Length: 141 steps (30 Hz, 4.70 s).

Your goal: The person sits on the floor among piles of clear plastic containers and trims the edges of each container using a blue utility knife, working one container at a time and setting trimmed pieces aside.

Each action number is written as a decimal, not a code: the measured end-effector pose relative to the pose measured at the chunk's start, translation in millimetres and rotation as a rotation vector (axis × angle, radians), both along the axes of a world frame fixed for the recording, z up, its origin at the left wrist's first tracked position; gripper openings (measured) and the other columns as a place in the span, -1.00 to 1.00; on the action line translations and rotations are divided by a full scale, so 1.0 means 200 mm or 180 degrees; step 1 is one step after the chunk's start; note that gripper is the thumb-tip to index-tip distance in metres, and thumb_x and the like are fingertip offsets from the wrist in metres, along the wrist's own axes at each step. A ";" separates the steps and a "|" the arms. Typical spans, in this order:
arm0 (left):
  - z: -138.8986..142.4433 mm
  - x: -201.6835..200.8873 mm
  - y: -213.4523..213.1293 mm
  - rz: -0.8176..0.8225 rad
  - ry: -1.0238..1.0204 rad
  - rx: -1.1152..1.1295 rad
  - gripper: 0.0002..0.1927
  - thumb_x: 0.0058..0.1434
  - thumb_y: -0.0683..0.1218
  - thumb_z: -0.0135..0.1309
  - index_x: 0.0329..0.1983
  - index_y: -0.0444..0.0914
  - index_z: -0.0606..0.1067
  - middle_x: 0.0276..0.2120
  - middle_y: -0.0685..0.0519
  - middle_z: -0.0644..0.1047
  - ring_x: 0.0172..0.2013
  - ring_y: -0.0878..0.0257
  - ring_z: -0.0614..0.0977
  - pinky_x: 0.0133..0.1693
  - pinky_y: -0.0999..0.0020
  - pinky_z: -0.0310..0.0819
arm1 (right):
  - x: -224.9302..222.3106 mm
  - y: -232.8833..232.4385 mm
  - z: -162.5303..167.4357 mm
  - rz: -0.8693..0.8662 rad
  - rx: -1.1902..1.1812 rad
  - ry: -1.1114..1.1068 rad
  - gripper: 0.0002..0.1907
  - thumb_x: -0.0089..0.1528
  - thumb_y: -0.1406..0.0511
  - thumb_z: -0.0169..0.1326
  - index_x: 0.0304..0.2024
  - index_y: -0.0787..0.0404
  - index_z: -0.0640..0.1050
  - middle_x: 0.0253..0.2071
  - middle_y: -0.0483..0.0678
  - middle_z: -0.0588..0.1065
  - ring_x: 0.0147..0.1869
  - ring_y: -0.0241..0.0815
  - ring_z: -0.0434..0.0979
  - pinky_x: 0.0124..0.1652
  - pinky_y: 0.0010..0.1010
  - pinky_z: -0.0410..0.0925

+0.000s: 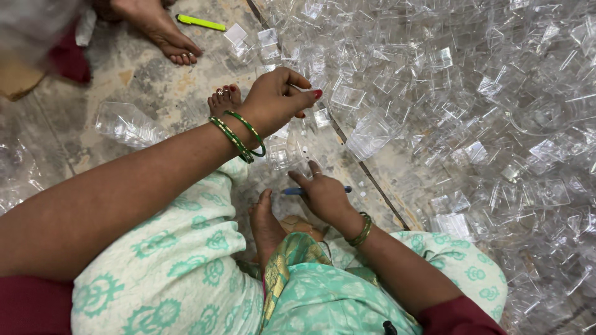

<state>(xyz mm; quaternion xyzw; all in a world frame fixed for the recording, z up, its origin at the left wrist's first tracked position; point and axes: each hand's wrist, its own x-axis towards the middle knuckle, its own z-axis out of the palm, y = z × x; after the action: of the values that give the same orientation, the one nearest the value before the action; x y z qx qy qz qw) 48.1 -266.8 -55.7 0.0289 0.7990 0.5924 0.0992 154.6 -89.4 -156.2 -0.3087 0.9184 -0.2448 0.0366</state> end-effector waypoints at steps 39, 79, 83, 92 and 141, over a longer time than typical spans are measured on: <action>0.13 0.15 0.03 -0.1774 -0.2050 0.0182 -0.31 0.15 0.23 0.15 0.21 -0.29 0.45 0.03 0.03 0.59 -0.04 0.26 0.62 -0.11 0.30 0.56 | 0.05 0.48 0.37 -0.0428 -0.2256 -0.1806 -0.80 0.27 0.34 0.22 -0.08 0.31 0.67 -0.19 -0.14 0.63 -0.17 -0.43 0.51 -0.15 -0.52 0.41; 0.39 0.16 0.45 -0.2182 0.1354 -0.0880 -0.14 -0.11 0.06 0.51 0.16 -0.25 0.28 0.00 0.00 0.56 -0.11 0.17 0.67 -0.05 0.24 0.55 | 0.07 0.79 0.51 -0.1531 -0.1428 -0.0066 -0.19 -0.16 -0.17 0.45 -0.21 0.20 0.39 -0.45 -0.16 0.32 -0.42 -0.29 0.25 -0.41 -0.41 0.24; 0.38 0.17 0.48 -0.2101 0.1519 -0.0916 -0.11 -0.13 0.08 0.52 0.17 -0.26 0.29 -0.03 -0.03 0.57 -0.15 0.13 0.70 -0.10 0.22 0.57 | 0.04 0.79 0.48 -0.1663 -0.1299 0.0154 -0.23 -0.13 -0.20 0.42 -0.35 0.20 0.35 -0.52 -0.11 0.32 -0.48 -0.23 0.29 -0.44 -0.37 0.25; 0.39 0.17 0.48 -0.1919 0.1770 -0.0964 -0.13 -0.11 0.10 0.52 0.16 -0.26 0.30 -0.03 -0.04 0.58 -0.15 0.13 0.72 -0.10 0.23 0.59 | 0.02 0.79 0.40 -0.1637 -0.1189 0.0490 -0.33 0.09 -0.19 0.30 -0.45 0.22 0.36 -0.59 -0.06 0.29 -0.53 -0.11 0.27 -0.45 -0.30 0.20; 0.29 0.15 0.43 -0.2447 -0.0074 -0.0393 -0.06 -0.05 0.18 0.39 0.41 -0.14 0.37 0.04 0.02 0.57 -0.18 0.34 0.64 -0.16 0.39 0.62 | -0.02 0.80 0.34 -0.1061 -0.3717 -0.1286 -0.79 0.28 0.32 0.20 -0.09 0.33 0.58 -0.22 -0.17 0.56 -0.21 -0.48 0.46 -0.20 -0.63 0.32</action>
<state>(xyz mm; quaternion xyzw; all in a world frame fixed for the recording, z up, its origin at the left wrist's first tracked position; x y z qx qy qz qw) 77.3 -181.4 3.3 0.3135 0.7628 0.4631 0.3245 151.1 70.7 -89.0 -0.0786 0.6444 -0.7606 -0.0037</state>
